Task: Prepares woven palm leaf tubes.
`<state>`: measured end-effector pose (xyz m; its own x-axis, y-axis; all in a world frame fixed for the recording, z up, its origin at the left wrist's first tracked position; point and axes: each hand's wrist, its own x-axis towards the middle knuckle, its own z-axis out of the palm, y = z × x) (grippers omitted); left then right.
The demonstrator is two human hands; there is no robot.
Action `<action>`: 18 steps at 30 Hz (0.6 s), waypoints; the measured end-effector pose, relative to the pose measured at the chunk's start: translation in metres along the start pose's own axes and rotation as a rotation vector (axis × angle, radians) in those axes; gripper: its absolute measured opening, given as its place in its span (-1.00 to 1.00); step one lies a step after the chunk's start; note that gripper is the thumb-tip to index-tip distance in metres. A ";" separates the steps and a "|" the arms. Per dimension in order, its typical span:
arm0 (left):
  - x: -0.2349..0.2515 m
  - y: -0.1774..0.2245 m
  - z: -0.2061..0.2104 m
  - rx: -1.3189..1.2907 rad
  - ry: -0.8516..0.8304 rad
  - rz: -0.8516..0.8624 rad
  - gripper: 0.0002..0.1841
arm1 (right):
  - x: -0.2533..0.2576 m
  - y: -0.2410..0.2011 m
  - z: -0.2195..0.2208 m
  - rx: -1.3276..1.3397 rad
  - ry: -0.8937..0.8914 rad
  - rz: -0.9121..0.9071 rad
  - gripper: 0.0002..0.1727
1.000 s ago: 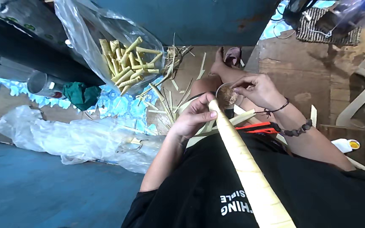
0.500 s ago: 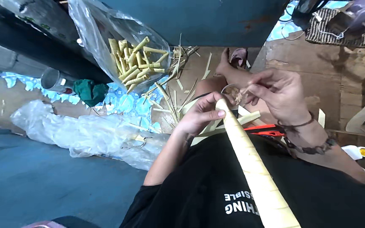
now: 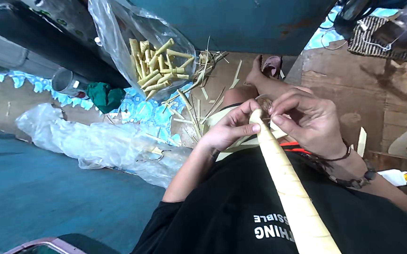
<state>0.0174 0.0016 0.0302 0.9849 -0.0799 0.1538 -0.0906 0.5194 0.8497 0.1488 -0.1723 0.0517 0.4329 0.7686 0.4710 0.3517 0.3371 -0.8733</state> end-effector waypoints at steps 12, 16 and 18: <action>-0.002 0.005 -0.001 0.286 0.166 -0.002 -0.89 | 0.000 0.002 -0.003 -0.188 -0.028 0.021 -0.92; -0.019 0.047 -0.039 0.665 0.406 0.050 -0.89 | -0.027 0.024 -0.033 -0.482 -0.256 0.295 -0.89; -0.032 0.070 -0.057 0.780 0.577 0.079 -0.90 | -0.048 0.038 -0.044 -0.582 -0.507 0.595 -0.82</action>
<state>-0.0116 0.0892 0.0559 0.8738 0.4684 0.1305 -0.0270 -0.2211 0.9749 0.1776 -0.2203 0.0018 0.3118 0.9151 -0.2559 0.6049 -0.3988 -0.6892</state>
